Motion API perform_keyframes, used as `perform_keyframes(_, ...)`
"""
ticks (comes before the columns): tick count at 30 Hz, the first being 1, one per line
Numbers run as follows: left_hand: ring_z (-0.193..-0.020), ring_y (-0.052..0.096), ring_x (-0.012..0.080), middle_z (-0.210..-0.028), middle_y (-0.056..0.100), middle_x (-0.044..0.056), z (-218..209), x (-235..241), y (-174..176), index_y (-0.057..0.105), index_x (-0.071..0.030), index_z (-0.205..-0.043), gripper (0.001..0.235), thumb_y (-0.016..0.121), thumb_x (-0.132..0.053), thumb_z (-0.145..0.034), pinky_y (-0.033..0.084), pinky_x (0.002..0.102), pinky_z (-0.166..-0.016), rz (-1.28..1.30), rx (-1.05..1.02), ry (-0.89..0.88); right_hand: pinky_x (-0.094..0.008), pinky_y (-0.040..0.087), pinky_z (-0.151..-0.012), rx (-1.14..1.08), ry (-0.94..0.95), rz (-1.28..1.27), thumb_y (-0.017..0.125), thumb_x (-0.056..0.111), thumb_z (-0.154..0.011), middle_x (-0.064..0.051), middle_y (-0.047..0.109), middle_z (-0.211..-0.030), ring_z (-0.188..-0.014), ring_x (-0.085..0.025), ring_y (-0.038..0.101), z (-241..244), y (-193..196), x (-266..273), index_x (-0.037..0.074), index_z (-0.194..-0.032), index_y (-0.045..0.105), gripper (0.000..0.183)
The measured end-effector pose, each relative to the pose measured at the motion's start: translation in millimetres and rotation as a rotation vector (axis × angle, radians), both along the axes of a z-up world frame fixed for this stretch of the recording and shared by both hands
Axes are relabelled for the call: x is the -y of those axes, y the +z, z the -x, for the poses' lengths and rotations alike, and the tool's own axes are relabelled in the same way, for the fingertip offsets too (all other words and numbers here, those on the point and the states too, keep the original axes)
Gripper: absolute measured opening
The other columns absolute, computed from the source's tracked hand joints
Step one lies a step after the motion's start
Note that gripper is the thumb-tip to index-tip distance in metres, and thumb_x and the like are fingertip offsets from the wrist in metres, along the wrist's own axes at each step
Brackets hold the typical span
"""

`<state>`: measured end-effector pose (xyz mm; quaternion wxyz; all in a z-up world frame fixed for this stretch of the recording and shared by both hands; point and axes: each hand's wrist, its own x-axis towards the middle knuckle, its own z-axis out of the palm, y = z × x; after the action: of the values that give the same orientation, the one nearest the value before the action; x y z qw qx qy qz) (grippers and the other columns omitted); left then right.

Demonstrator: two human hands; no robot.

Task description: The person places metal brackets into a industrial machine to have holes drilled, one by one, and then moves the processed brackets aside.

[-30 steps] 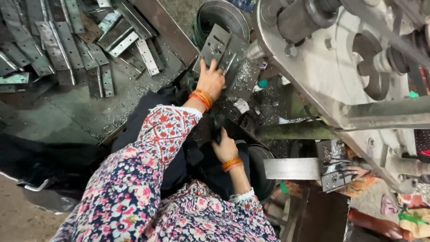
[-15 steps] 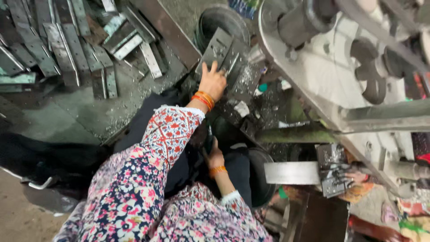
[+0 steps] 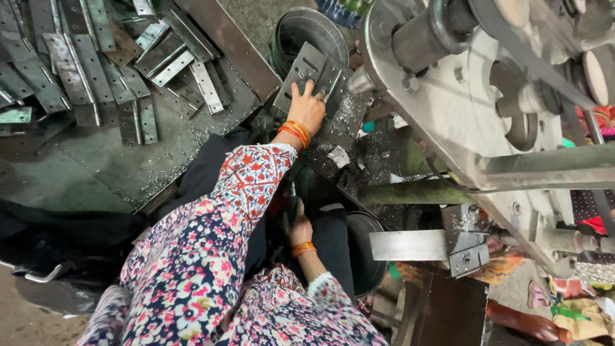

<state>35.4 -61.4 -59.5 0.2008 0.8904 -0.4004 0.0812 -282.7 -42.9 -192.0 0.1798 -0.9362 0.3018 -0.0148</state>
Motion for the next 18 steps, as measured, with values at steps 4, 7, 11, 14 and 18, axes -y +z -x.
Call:
perform_keyframes(4,-0.143,0.034,0.0377,-0.138,0.062,0.002,10,-22,11,0.077,-0.012,-0.114,0.033,0.060,-0.027,-0.090,0.021,0.078,-0.108,-0.035,0.004,-0.056,-0.053,0.059,-0.066,0.063,0.037,-0.007,0.064,0.041,-0.093,-0.024,0.073,-0.091,-0.078,-0.044,0.072,3,-36,10,0.013,-0.154,0.033,0.074)
perform_keyframes(7,-0.146,0.031,0.0377,-0.145,0.058,0.002,23,-31,16,0.075,-0.012,-0.119,0.038,0.058,-0.031,-0.092,0.019,0.078,-0.110,-0.055,-0.026,-0.074,-0.054,0.058,-0.070,-0.001,0.001,-0.049,0.067,0.040,-0.091,-0.025,0.073,-0.093,-0.083,-0.046,0.071,1,-19,14,0.017,-0.155,0.035,0.075)
perform_keyframes(11,-0.147,0.026,0.0371,-0.151,0.052,0.001,18,-35,20,0.066,-0.012,-0.132,0.045,0.052,-0.030,-0.093,0.015,0.078,-0.109,-0.145,-0.051,-0.085,-0.054,0.058,-0.076,-0.123,-0.022,-0.071,0.070,0.040,-0.086,-0.028,0.073,-0.097,-0.088,-0.047,0.071,-14,56,16,0.017,-0.153,0.038,0.078)
perform_keyframes(14,-0.148,0.024,0.0370,-0.153,0.049,0.001,6,-22,13,0.058,-0.013,-0.141,0.050,0.051,-0.028,-0.093,0.013,0.078,-0.109,-0.168,-0.011,-0.061,-0.053,0.057,-0.082,-0.212,-0.001,-0.064,0.072,0.038,-0.086,-0.030,0.071,-0.102,-0.094,-0.048,0.070,-29,108,24,0.016,-0.153,0.039,0.078)
perform_keyframes(18,-0.150,0.025,0.0368,-0.151,0.054,0.001,-4,-8,9,0.060,-0.014,-0.144,0.050,0.050,-0.026,-0.097,0.013,0.078,-0.111,-0.120,0.002,-0.017,-0.054,0.056,-0.086,-0.228,0.032,-0.040,0.071,0.037,-0.086,-0.032,0.071,-0.104,-0.098,-0.048,0.069,-38,122,23,0.016,-0.154,0.040,0.078)
